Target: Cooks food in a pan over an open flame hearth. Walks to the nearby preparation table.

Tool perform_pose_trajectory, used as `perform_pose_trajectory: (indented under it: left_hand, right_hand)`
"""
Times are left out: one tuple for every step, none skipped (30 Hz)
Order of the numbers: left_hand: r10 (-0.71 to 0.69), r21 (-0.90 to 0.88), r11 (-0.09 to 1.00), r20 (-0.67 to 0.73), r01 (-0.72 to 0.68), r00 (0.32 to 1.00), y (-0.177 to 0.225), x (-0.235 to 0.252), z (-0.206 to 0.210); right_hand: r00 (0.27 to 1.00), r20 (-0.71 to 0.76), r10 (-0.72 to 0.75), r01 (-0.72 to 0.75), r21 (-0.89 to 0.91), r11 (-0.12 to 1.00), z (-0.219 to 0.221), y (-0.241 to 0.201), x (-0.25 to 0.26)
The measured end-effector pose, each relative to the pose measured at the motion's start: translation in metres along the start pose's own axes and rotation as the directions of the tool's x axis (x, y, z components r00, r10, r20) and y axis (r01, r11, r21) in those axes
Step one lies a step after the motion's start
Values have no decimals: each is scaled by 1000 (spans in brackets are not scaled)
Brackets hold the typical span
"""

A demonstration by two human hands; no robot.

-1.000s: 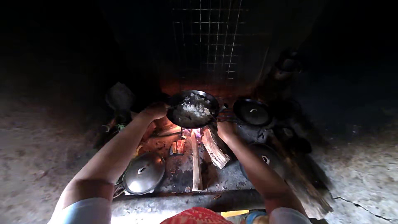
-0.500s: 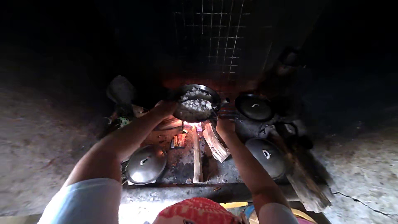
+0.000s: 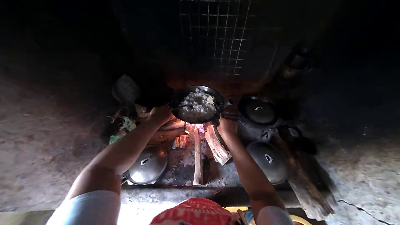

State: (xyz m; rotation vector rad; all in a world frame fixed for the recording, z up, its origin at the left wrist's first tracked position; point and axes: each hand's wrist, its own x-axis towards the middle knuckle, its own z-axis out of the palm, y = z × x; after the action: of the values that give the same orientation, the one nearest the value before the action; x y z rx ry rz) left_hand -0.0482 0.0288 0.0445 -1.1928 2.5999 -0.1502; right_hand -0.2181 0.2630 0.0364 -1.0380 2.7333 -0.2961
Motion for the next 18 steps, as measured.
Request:
perform_pose_trajectory:
  left_hand:
    - [-47,-56,997,7,47,999,3,11,7]
    - [-66,-109,992,3,66,998,1,23,15]
    - [-66,-168,983,6,66,998,-2,33,17]
    - [-48,-227,973,20,51,999,-5,40,14]
    - [-11,-286,958,36,21,999,-9,44,9]
    - [27,-338,941,42,-11,999,-13,45,3]
    - [48,-372,927,27,-34,998,-18,46,0]
    - [42,-395,918,-6,-41,999,-22,46,-3]
    - [10,-403,915,-37,-24,999,-23,40,-9]
    - [-36,-386,922,-61,9,997,-21,32,-18]
    - [-85,-367,929,-73,53,994,-17,24,-27]
    - [-131,-328,939,-65,102,989,-10,19,-31]
    - [-166,-276,950,-54,145,985,0,16,-28]
    - [-180,-219,961,-43,166,983,9,16,-19]
    - [-165,-154,976,-47,156,985,15,19,-5]
    - [-126,-103,987,-48,120,991,17,22,7]
    - [-80,-63,995,-48,77,996,16,21,14]
    - [-42,-34,999,-42,41,998,13,17,13]
  right_hand:
    - [999,30,15,-15,2,1000,-2,1,0]
    - [998,48,30,-30,9,1000,-2,2,2]
    - [998,50,44,-44,10,999,-1,5,4]
    - [997,45,55,-56,13,998,-1,9,7]
    - [997,40,62,-63,17,998,0,13,8]
    - [997,39,70,-71,17,997,0,15,9]
    - [996,42,76,-77,19,997,-1,17,11]
    - [996,44,79,-80,13,997,-1,17,12]
    - [996,43,80,-81,10,997,0,17,14]
    - [996,44,80,-80,8,997,1,15,17]
    - [996,42,80,-80,2,997,3,14,21]
    - [996,37,75,-75,-2,997,7,12,24]
    - [998,29,63,-63,-4,998,11,10,26]
    - [999,17,48,-47,-13,999,13,7,27]
    - [999,12,34,-34,-25,999,13,3,29]
    - [999,13,29,-29,-39,999,11,0,31]
    - [999,18,33,-32,-49,998,9,-1,32]
    - [999,30,43,-41,-48,998,6,0,35]
